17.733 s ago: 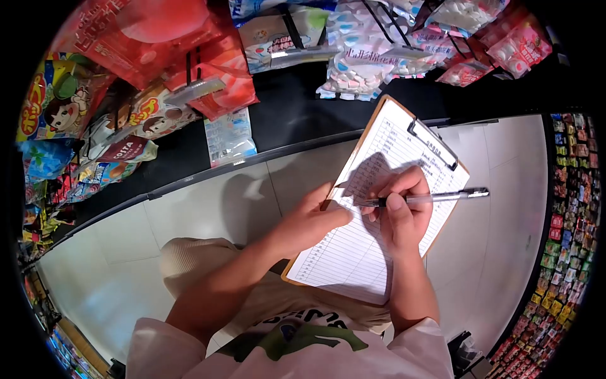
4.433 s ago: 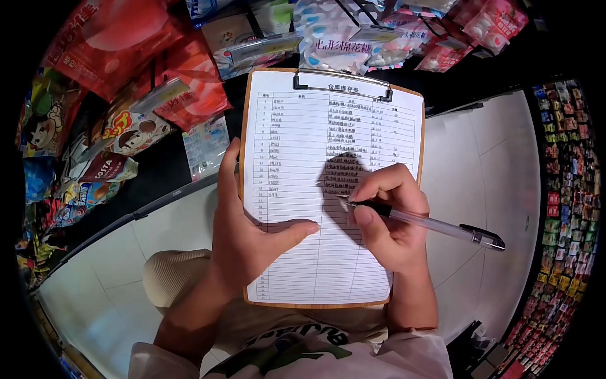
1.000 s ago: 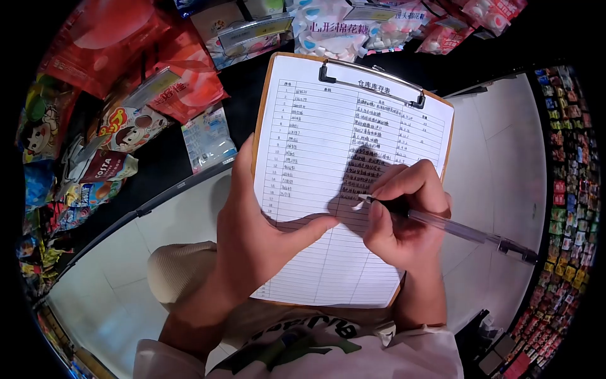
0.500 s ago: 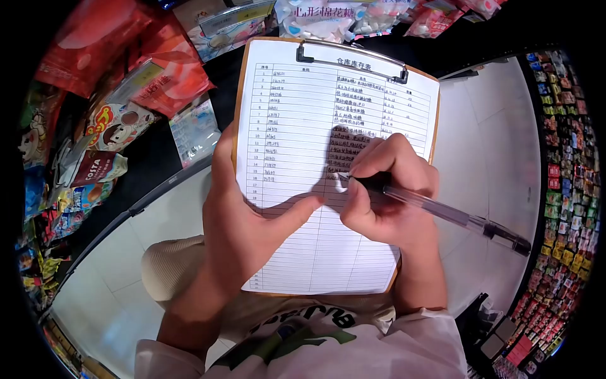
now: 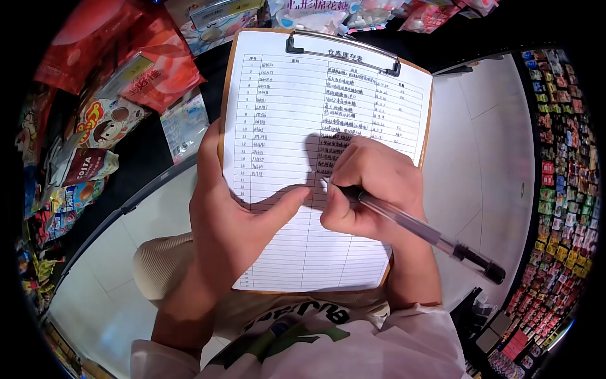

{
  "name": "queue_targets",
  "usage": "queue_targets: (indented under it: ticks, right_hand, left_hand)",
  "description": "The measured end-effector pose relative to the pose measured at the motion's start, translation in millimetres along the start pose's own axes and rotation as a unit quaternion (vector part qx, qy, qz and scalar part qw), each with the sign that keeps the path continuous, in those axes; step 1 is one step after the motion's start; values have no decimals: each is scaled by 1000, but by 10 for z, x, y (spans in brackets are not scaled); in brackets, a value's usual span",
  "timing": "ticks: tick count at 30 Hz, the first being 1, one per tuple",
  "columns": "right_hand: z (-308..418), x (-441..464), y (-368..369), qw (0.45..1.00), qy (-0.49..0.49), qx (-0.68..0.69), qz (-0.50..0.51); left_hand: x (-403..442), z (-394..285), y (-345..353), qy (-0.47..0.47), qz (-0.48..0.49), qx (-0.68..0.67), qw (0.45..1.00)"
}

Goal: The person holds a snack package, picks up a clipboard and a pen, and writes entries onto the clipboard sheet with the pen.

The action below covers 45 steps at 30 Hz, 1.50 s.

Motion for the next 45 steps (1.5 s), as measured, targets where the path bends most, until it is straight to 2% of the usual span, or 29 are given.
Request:
queue_targets:
  ticks: [10,45]
  right_hand:
    - [49,1,57,999,-27,-37,18]
    - [-12,28,107,999,0,-22,28]
  left_hand:
    - [-4,-2,-1,-9,-1,5,1000]
    - [33,37,-9,-11,0,-10,1000]
Point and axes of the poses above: each hand's wrist, its own x-axis towards the middle knuckle, its own y-axis out of the palm, z = x × y, the point moved 8 cm from there along x, towards the middle knuckle, and after that the axes turned 1 degree about y, right-handed, at the moved point
